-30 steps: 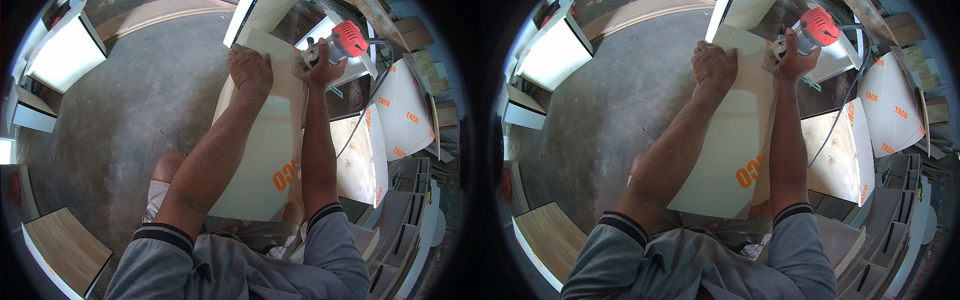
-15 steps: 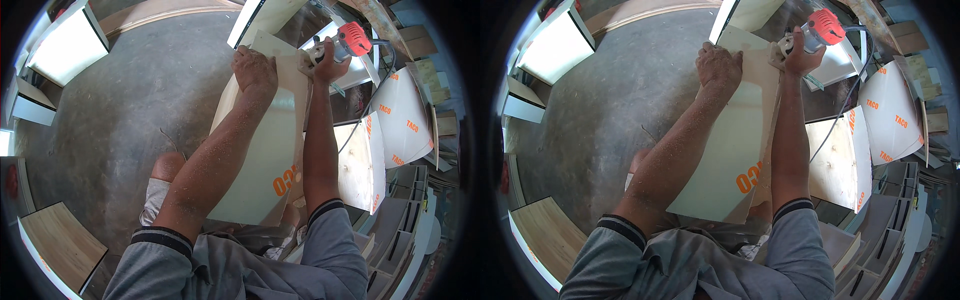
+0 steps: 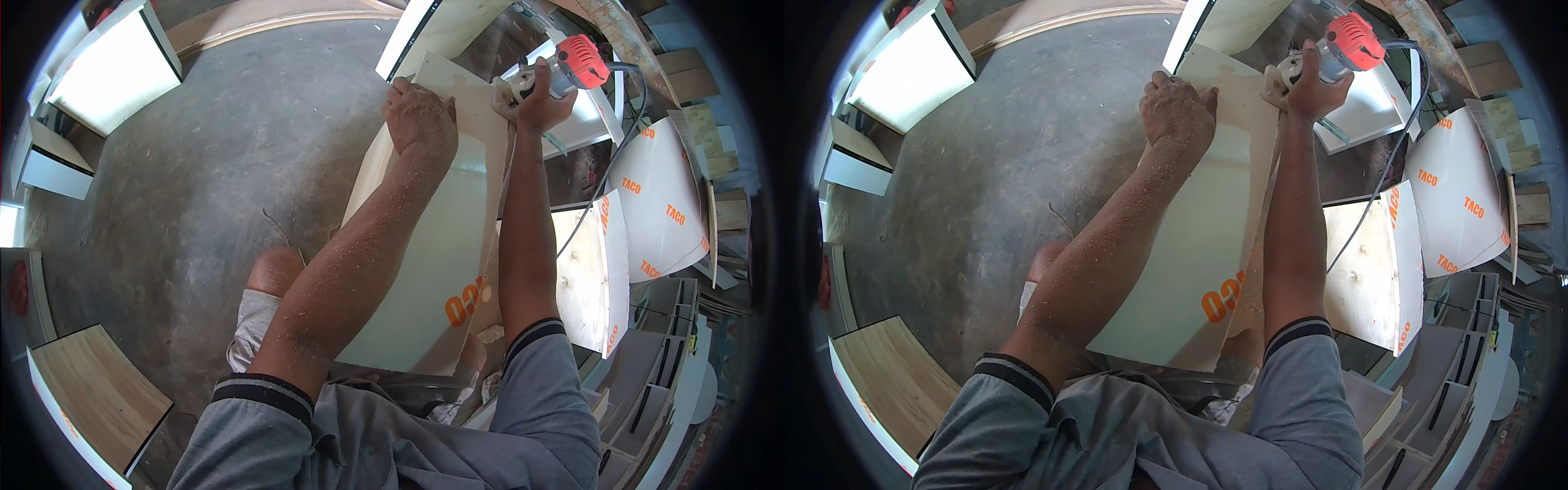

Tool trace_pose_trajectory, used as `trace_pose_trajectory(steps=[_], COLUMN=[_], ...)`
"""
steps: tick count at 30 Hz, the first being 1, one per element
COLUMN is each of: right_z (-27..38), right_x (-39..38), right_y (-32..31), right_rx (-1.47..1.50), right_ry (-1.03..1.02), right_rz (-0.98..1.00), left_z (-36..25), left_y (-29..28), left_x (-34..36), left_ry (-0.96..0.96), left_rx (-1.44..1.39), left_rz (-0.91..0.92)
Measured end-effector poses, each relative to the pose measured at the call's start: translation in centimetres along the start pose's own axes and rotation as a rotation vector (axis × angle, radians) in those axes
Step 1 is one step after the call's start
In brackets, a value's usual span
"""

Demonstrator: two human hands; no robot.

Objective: The person trims the edges of multiple wooden drawer boxes and panels using a handheld router, picking up and setting down different pieces on the workshop floor.

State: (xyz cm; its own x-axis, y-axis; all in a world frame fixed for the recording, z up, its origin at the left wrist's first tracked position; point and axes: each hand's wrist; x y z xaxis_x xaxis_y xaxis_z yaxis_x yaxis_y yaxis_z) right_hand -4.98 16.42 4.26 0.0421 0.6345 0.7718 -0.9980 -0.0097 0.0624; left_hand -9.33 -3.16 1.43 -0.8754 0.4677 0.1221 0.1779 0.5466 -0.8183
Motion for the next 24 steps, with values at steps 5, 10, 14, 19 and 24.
trace_pose_trajectory(steps=[5, 10, 14, 19, 24], right_z=[-0.2, -0.3, -0.5, -0.8, -1.2], right_x=[0.2, 0.4, 0.5, 0.6, 0.8], right_y=[0.4, 0.6, 0.7, 0.9, 1.1], right_rx=[0.021, 0.027, 0.022, 0.013, 0.02], right_ry=[0.017, 0.016, 0.02, -0.005, 0.012], right_rz=[-0.001, -0.002, -0.014, -0.029, -0.042], left_z=[0.1, 0.0, 0.0, 0.0, 0.0], left_y=[0.0, 0.0, -0.1, -0.1, -0.3], left_x=[-0.1, -0.1, -0.2, -0.1, -0.3], left_ry=[-0.001, -0.002, 0.006, 0.009, 0.014], left_rx=[-0.002, -0.001, -0.014, -0.002, -0.016], left_rz=[-0.03, 0.001, -0.022, -0.007, -0.023])
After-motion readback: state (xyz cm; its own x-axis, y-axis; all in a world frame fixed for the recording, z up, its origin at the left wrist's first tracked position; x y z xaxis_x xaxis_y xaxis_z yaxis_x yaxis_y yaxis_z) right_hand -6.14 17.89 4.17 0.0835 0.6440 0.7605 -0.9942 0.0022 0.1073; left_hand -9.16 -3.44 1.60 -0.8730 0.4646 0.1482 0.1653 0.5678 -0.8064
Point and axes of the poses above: each hand's wrist, its own x-axis towards the middle knuckle, its own y-axis out of the palm, z = x × y, and after that the axes turned 8 degrees about -x, right-handed
